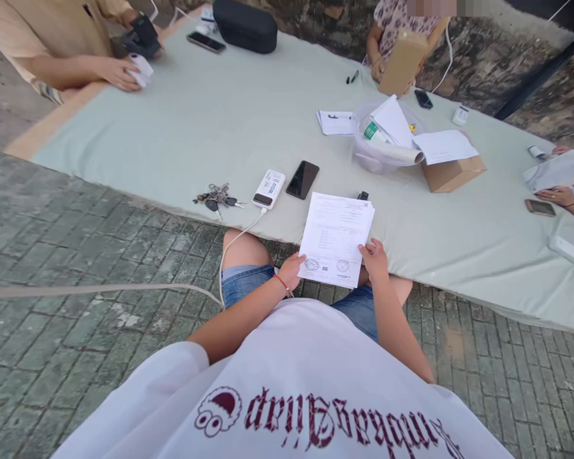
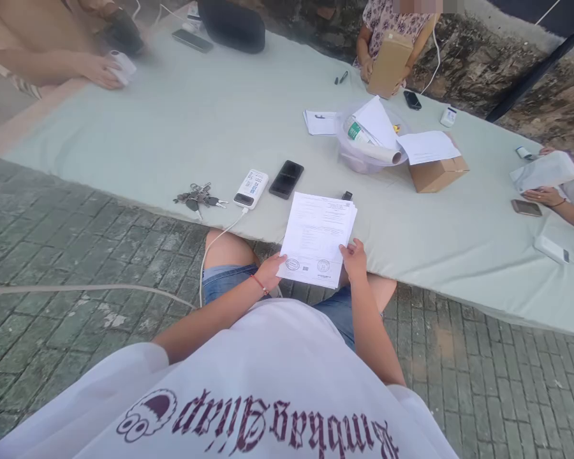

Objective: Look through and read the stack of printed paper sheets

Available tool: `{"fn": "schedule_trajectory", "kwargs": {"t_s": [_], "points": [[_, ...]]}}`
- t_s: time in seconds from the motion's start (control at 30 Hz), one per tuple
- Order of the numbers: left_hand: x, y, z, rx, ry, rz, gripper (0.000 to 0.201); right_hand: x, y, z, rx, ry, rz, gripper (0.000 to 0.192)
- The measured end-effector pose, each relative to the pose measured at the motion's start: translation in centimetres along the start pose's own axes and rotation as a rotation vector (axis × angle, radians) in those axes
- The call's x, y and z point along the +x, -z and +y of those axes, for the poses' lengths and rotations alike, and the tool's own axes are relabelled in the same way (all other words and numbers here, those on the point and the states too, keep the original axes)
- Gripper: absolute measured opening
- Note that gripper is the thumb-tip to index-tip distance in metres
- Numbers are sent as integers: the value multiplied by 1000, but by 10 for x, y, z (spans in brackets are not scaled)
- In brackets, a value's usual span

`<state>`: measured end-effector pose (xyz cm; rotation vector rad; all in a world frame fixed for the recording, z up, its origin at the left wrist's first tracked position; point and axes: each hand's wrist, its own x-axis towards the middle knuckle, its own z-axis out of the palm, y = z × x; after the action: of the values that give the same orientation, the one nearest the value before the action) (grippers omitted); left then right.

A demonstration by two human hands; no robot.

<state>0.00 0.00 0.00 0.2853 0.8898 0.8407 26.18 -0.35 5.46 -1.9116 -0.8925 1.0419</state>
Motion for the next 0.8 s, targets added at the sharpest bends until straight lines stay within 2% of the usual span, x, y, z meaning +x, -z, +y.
{"fn": "schedule_trajectory", "kwargs": {"t_s": [0.17, 0.27, 0.33, 0.4, 0.5, 0.63, 0.7, 0.8], "points": [[-3, 1, 1, 36, -7, 21, 37, 0, -2, -6, 405, -104, -364, 59], [-7, -1, 5, 87, -30, -8, 46, 6, -4, -9, 485, -209, -445, 59], [-8, -5, 13, 136, -93, -49, 51, 11, -5, -15, 514, -205, -430, 62], [-5, -9, 26, 209, -196, -100, 52, 17, -5, -27, 546, -133, -377, 64], [7, -21, 56, 353, -336, -175, 50, 21, -5, -55, 578, 54, -292, 62], [26, -45, 102, 427, -521, -237, 66, 22, -5, -87, 550, 327, -239, 59], [31, -57, 119, 481, -592, -241, 68, 20, -5, -92, 497, 406, -232, 59], [34, -66, 136, 594, -619, -204, 61, 17, -2, -88, 371, 429, -233, 59]]}}
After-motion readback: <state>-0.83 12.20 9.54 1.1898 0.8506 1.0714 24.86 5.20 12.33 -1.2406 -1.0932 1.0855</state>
